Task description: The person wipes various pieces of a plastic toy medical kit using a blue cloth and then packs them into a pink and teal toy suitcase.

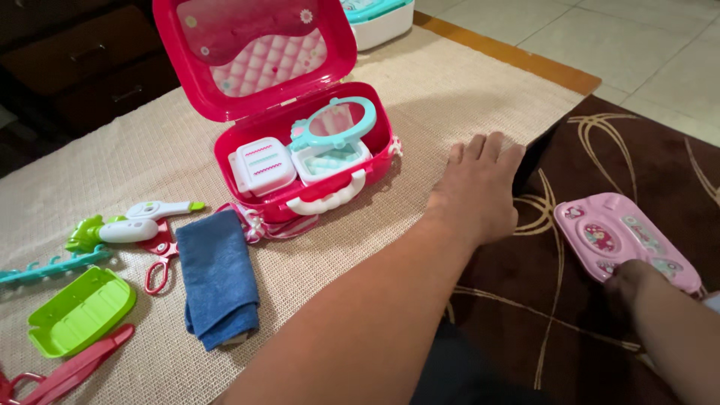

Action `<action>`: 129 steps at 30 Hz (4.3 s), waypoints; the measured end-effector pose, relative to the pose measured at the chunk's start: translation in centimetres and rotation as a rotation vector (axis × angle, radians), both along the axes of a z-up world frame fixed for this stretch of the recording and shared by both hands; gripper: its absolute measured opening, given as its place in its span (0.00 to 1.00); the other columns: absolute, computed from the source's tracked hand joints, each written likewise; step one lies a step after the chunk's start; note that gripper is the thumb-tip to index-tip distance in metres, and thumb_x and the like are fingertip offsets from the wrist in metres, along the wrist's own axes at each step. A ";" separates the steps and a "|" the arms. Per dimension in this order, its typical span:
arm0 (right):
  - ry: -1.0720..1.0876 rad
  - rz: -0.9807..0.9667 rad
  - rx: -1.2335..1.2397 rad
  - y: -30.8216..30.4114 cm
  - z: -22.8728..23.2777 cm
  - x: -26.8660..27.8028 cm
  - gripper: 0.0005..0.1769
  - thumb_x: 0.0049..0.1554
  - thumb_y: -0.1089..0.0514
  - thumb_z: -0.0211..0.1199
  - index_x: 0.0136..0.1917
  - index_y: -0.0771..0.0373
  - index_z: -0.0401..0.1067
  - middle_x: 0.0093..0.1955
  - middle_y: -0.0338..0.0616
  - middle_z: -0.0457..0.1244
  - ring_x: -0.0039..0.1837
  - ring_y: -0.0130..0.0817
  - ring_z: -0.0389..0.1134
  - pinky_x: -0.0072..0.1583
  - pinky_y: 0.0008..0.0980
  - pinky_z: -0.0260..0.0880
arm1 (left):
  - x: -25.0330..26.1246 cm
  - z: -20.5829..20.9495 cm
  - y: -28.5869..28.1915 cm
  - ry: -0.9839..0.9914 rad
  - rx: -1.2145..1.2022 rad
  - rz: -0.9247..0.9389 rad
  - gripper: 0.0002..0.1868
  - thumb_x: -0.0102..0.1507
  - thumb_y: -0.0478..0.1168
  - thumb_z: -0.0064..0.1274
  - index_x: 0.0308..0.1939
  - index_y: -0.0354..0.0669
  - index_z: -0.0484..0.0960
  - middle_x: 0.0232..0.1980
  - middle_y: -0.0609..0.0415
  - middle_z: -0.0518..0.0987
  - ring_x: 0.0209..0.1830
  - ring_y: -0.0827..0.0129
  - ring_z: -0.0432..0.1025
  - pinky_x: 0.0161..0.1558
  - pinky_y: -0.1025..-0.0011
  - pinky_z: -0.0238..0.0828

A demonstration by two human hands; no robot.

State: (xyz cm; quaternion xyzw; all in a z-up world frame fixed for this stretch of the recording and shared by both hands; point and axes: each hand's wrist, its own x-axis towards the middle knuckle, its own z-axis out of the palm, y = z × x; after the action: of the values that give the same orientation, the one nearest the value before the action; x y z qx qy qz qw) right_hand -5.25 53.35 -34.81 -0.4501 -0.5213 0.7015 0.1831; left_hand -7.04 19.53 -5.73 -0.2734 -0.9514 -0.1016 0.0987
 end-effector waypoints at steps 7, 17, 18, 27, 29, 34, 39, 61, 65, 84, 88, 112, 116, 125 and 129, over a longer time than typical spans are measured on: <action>0.353 0.050 0.059 -1.2 10.0 -4.2 0.24 0.61 0.59 0.54 0.70 0.63 0.66 0.65 0.48 0.66 0.65 0.39 0.70 0.60 0.37 0.72 | -0.5 -1.1 0.1 0.055 0.155 -0.031 0.40 0.53 0.44 0.56 0.69 0.39 0.63 0.72 0.38 0.62 0.75 0.47 0.53 0.72 0.50 0.45; 0.707 0.206 0.074 -6.7 23.9 -5.9 0.23 0.61 0.60 0.53 0.70 0.63 0.64 0.64 0.48 0.66 0.64 0.38 0.71 0.61 0.38 0.73 | 1.2 2.2 -0.9 0.346 0.495 -0.035 0.31 0.57 0.40 0.51 0.66 0.41 0.71 0.67 0.45 0.73 0.72 0.52 0.64 0.77 0.46 0.47; 0.734 0.235 0.070 -7.7 25.0 -6.1 0.23 0.61 0.60 0.53 0.70 0.63 0.64 0.64 0.48 0.66 0.64 0.38 0.71 0.61 0.38 0.73 | 1.7 3.2 -1.6 0.350 0.524 -0.013 0.30 0.57 0.40 0.51 0.65 0.41 0.71 0.66 0.45 0.74 0.71 0.52 0.64 0.77 0.46 0.49; 0.927 0.494 0.038 -17.9 34.5 -5.7 0.23 0.62 0.61 0.53 0.70 0.64 0.63 0.64 0.47 0.67 0.64 0.38 0.72 0.62 0.38 0.73 | 7.6 9.2 -13.5 0.350 0.628 0.344 0.25 0.58 0.43 0.57 0.58 0.40 0.78 0.59 0.41 0.78 0.63 0.47 0.69 0.65 0.54 0.63; 0.956 0.543 0.039 -19.8 36.1 -5.4 0.23 0.62 0.61 0.52 0.70 0.64 0.63 0.64 0.47 0.67 0.64 0.38 0.73 0.62 0.38 0.73 | 9.0 9.6 -16.5 0.346 0.623 0.482 0.22 0.58 0.44 0.58 0.55 0.41 0.81 0.58 0.42 0.79 0.61 0.48 0.70 0.63 0.56 0.65; 0.997 0.649 0.039 -23.5 38.9 -4.2 0.22 0.62 0.61 0.52 0.70 0.64 0.62 0.64 0.47 0.67 0.64 0.37 0.73 0.63 0.39 0.74 | 12.5 8.7 -22.6 0.307 0.617 0.828 0.22 0.57 0.46 0.59 0.52 0.40 0.83 0.54 0.40 0.81 0.57 0.49 0.74 0.59 0.57 0.68; 1.002 0.740 0.033 -27.0 40.3 -2.9 0.22 0.62 0.62 0.51 0.70 0.65 0.61 0.63 0.47 0.67 0.64 0.37 0.74 0.63 0.39 0.74 | 15.9 8.1 -27.1 0.168 0.595 1.108 0.24 0.59 0.48 0.58 0.55 0.38 0.81 0.48 0.37 0.83 0.50 0.48 0.79 0.55 0.57 0.74; 0.671 0.957 -0.130 -35.6 39.4 2.9 0.23 0.64 0.59 0.47 0.71 0.66 0.59 0.63 0.48 0.66 0.64 0.37 0.72 0.66 0.44 0.69 | 13.2 4.0 -26.9 -0.362 0.432 1.256 0.28 0.59 0.56 0.59 0.54 0.38 0.84 0.58 0.36 0.80 0.59 0.45 0.75 0.59 0.54 0.73; 0.716 1.087 -0.177 -36.2 39.2 3.0 0.25 0.64 0.58 0.47 0.73 0.67 0.60 0.65 0.47 0.65 0.65 0.36 0.71 0.67 0.44 0.69 | 13.2 4.0 -28.6 -0.086 0.761 1.200 0.24 0.61 0.51 0.54 0.47 0.30 0.84 0.49 0.31 0.83 0.50 0.44 0.80 0.53 0.56 0.76; 0.726 1.490 -0.301 -43.0 40.1 7.4 0.26 0.61 0.66 0.51 0.72 0.62 0.59 0.62 0.46 0.65 0.59 0.35 0.70 0.61 0.43 0.76 | 13.3 12.8 -25.3 0.671 0.718 0.788 0.17 0.61 0.48 0.58 0.51 0.48 0.86 0.47 0.44 0.76 0.43 0.51 0.77 0.47 0.57 0.74; 0.752 1.562 -0.282 -43.3 39.6 7.3 0.26 0.61 0.65 0.52 0.73 0.62 0.61 0.61 0.46 0.65 0.58 0.34 0.70 0.59 0.41 0.76 | 13.3 13.7 -23.8 0.722 0.716 0.621 0.19 0.61 0.45 0.58 0.55 0.48 0.85 0.47 0.45 0.76 0.42 0.54 0.77 0.45 0.60 0.75; 0.832 1.572 -0.276 -43.4 41.1 6.1 0.23 0.63 0.66 0.51 0.71 0.63 0.62 0.61 0.46 0.65 0.60 0.34 0.70 0.63 0.40 0.72 | 13.7 13.5 -23.4 0.764 0.506 0.409 0.28 0.56 0.36 0.61 0.62 0.39 0.80 0.50 0.43 0.75 0.47 0.49 0.76 0.48 0.57 0.75; 0.816 1.569 -0.254 -43.3 41.0 5.9 0.24 0.63 0.66 0.50 0.72 0.62 0.63 0.61 0.47 0.65 0.59 0.35 0.69 0.60 0.40 0.70 | 14.2 12.1 -22.5 0.703 0.555 0.370 0.25 0.57 0.33 0.59 0.60 0.33 0.79 0.51 0.40 0.74 0.48 0.49 0.76 0.51 0.59 0.76; 0.766 1.558 -0.316 -43.7 40.8 6.5 0.22 0.63 0.66 0.48 0.70 0.63 0.64 0.64 0.47 0.65 0.63 0.35 0.70 0.63 0.38 0.73 | 15.4 13.8 -21.9 0.580 0.555 0.620 0.16 0.59 0.37 0.56 0.49 0.31 0.82 0.48 0.35 0.74 0.40 0.43 0.77 0.41 0.55 0.76; 0.787 1.562 -0.296 -43.6 40.7 6.1 0.22 0.64 0.66 0.50 0.71 0.64 0.63 0.64 0.49 0.64 0.62 0.36 0.69 0.63 0.39 0.72 | 16.1 14.9 -21.6 0.667 0.636 0.478 0.17 0.61 0.39 0.55 0.52 0.33 0.84 0.47 0.36 0.76 0.45 0.47 0.78 0.48 0.58 0.78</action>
State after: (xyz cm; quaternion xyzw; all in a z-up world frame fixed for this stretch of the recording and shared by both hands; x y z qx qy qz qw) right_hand 0.87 9.72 5.92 0.2889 -0.4830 0.7904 -0.2421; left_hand 9.05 -2.11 9.14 -0.0223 -0.8263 -0.2675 0.4952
